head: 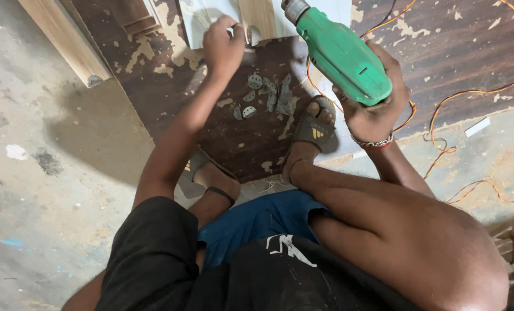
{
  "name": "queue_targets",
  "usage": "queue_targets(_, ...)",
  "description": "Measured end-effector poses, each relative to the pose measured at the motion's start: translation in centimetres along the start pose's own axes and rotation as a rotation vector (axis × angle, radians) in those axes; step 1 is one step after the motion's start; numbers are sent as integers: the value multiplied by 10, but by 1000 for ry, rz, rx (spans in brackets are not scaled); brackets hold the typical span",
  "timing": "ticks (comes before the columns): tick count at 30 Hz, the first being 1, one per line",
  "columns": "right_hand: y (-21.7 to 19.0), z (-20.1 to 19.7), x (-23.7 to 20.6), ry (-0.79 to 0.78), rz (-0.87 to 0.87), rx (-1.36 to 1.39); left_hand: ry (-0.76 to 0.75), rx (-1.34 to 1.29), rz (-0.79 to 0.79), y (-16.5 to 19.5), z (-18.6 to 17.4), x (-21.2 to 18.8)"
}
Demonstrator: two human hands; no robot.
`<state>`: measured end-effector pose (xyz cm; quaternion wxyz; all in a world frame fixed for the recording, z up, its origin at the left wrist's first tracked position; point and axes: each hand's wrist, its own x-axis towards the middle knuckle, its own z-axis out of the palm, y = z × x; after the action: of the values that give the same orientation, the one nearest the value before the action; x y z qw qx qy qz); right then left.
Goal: The person positions a white marble-patterned panel on the floor and places a wooden frame on top. They then use a green corded drill to drive screws into the frame, securing it to the panel. The person repeatedly picks screws from a small wooden box and fastens them at multiple points along the frame.
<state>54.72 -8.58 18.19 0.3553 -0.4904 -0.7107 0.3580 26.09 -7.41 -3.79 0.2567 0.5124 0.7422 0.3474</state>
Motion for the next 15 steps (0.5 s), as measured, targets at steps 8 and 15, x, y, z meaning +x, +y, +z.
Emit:
queue_targets(8,-2,0,3,-12,-20,-10,-267,246,191,-2,-2,-11)
queue_targets(15,-1,0,0,-15,13,-21,-70,326,187,-10,25,-30)
